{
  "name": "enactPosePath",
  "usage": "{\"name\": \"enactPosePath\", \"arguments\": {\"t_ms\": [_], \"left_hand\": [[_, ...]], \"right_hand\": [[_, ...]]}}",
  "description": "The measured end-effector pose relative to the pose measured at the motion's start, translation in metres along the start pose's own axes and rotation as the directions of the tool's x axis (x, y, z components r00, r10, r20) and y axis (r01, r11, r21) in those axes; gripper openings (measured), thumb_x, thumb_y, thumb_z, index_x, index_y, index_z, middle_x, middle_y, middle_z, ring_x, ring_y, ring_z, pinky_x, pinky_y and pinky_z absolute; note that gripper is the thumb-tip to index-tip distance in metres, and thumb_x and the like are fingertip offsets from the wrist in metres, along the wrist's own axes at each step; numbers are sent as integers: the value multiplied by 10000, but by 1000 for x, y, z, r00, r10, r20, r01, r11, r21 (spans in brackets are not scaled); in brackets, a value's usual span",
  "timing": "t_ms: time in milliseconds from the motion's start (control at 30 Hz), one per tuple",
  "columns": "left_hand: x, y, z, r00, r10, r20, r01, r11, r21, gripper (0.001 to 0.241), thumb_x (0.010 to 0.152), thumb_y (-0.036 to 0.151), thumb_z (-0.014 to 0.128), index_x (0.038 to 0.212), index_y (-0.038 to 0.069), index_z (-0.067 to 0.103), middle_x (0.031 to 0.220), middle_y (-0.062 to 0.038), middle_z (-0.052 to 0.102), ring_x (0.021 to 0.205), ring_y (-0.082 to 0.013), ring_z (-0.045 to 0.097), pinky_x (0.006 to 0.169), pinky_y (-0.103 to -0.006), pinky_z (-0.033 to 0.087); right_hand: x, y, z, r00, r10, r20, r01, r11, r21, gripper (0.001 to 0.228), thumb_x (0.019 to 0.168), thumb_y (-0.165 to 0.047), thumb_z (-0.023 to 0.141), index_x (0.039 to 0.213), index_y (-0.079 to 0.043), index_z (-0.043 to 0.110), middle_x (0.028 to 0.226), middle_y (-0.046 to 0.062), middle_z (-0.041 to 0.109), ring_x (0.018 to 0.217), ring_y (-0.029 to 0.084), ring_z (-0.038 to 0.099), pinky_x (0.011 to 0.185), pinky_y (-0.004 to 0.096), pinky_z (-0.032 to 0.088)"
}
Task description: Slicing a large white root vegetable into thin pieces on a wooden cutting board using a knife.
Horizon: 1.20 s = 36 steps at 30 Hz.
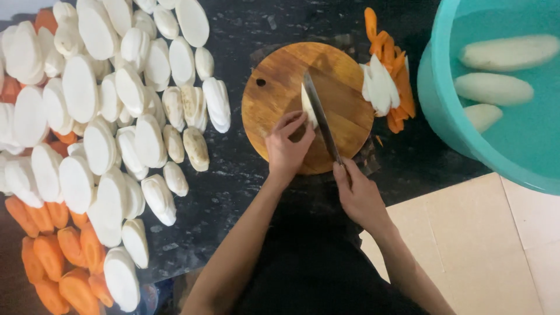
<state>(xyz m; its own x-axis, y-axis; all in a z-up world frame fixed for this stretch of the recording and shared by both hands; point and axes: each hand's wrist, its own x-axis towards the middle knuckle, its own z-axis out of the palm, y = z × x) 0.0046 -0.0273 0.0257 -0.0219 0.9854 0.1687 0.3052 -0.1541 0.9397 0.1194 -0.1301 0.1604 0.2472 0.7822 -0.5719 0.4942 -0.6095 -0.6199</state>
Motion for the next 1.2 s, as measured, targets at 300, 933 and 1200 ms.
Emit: {"name": "enactPosePath", "arguments": {"t_ms": [300, 933, 1200], "left_hand": [[16, 12, -11, 962, -268, 62, 275, 933, -231, 374, 700, 97, 894, 1064, 102, 806, 1024, -157, 765, 857, -301, 766, 720, -320, 680], [16, -7, -5, 948, -309, 77, 318, 919, -231, 332, 736, 189, 896, 1045, 117, 802, 883, -122, 779, 789, -184, 768, 748, -288, 658], [15, -3, -11, 974, -219, 65, 228, 952, -207, 309, 767, 124, 852, 1070, 103, 796, 891, -135, 778, 801, -232, 779, 730, -340, 662]], "right_hand": [[-1, 4, 5, 999, -22, -31, 18, 994, -104, 584, 999, -582, 395, 1451, -241, 539, 1153, 313, 694, 1122, 575, 597, 1006, 647, 455], [9, -10, 13, 979, -153, -135, 118, 964, -238, 523, 1050, -540, 367, 1422, -229, 563, 1041, 343, 695, 1010, 602, 617, 913, 687, 475], [6, -11, 16, 987, -97, -131, 52, 949, -312, 530, 1055, -547, 353, 1437, -227, 535, 1008, 348, 703, 997, 591, 641, 888, 667, 492]]}}
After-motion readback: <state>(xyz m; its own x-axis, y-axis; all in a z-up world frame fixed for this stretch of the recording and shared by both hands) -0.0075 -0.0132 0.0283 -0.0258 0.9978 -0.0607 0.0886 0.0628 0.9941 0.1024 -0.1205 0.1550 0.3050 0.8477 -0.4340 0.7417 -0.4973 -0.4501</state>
